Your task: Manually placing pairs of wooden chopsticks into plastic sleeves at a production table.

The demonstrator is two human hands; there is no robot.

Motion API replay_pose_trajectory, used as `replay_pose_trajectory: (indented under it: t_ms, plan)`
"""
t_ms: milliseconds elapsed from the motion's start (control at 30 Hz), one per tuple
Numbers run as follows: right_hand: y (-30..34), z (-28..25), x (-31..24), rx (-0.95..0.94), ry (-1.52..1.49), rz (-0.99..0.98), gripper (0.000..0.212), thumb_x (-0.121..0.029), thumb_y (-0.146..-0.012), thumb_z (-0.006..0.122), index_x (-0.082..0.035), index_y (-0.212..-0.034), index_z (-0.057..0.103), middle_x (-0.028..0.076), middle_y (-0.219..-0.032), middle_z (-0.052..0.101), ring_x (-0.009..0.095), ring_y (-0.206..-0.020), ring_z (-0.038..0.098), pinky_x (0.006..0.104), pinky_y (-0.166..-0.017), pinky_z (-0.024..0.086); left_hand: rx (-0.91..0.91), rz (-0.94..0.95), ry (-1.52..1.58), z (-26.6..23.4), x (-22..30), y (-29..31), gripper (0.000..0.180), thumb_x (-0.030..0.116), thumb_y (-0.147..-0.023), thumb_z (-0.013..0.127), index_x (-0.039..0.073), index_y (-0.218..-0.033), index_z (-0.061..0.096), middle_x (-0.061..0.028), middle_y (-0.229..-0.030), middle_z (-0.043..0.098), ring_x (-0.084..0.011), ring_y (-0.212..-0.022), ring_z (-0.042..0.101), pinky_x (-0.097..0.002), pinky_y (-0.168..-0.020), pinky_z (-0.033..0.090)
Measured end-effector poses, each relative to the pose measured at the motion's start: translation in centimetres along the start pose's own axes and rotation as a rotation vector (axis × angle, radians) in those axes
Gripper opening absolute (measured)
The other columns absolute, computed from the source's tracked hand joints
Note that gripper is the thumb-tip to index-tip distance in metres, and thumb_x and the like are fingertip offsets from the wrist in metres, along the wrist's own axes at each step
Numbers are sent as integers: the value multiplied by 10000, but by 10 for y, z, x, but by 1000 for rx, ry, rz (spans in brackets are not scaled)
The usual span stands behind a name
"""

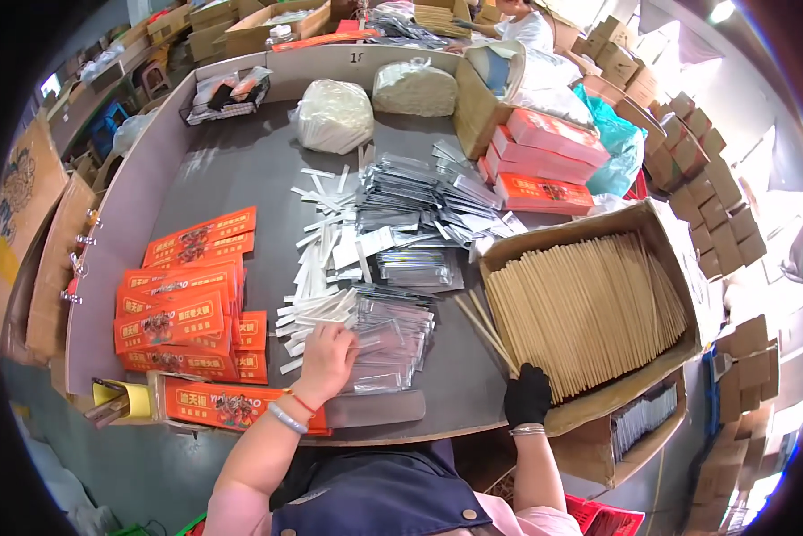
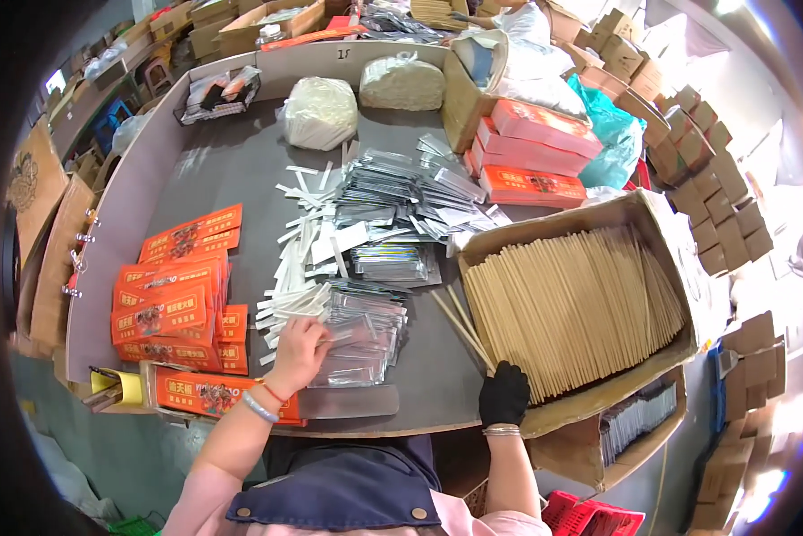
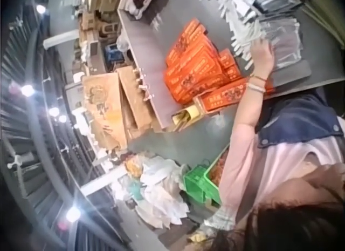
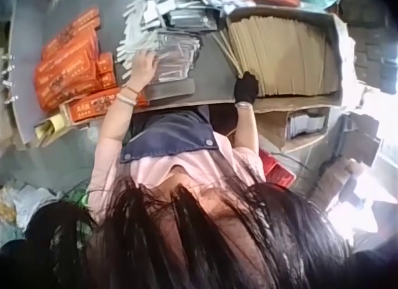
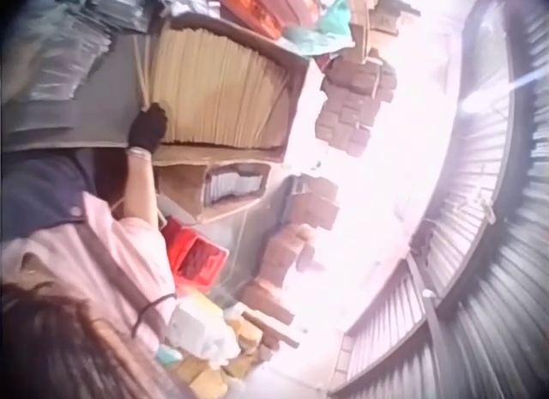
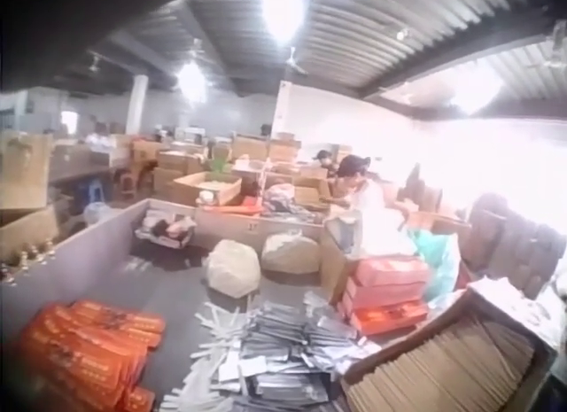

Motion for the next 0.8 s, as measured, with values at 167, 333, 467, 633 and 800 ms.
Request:
replay_pose_trajectory:
  t_ms: [167,333,467,633,800]
  plan:
    - [5,1,10,77,-246,32,172,-186,-907,607,-27,-968,586,195,-906,604,375,-884,593,476,-752,476,44,-19,-168,0,3,-4,134,104,-729,737,88,-818,638,-96,-808,595,-296,-800,568,-419,-700,427]
    - [16,-36,-10,176,-342,-244,157,-142,-886,618,-42,-991,679,155,-786,614,362,-770,602,452,-679,467,-256,-191,194,-21,24,-5,143,110,-741,755,45,-818,653,-100,-732,636,-268,-706,623,-392,-681,477]
    - [28,-32,-51,-111,-572,-464,248,-160,-877,635,-169,-1114,707,110,-760,584,311,-703,583,413,-638,464,-578,-162,149,-7,40,34,237,208,-729,789,59,-867,666,-85,-910,663,-274,-890,616,-399,-810,472]
    - [47,-14,-72,-380,-630,-621,293,-196,-866,659,-202,-1156,698,107,-745,563,306,-713,585,430,-638,464,-250,-121,-53,-46,32,70,605,298,-579,873,99,-1109,658,-64,-1106,590,-299,-1077,514,-444,-940,394]
    - [67,6,-141,-238,-638,-938,283,-220,-815,699,-168,-1093,698,103,-827,630,312,-785,610,427,-691,495,-295,-72,-94,-25,32,90,736,299,-547,884,76,-1194,613,-77,-1162,565,-308,-1123,484,-451,-974,384]
Point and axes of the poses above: each hand's wrist, its own y-axis away from the middle knuckle, its own z-axis out of the palm, x = y × z, the point moved 6 cm from there along -y, towards the middle knuckle
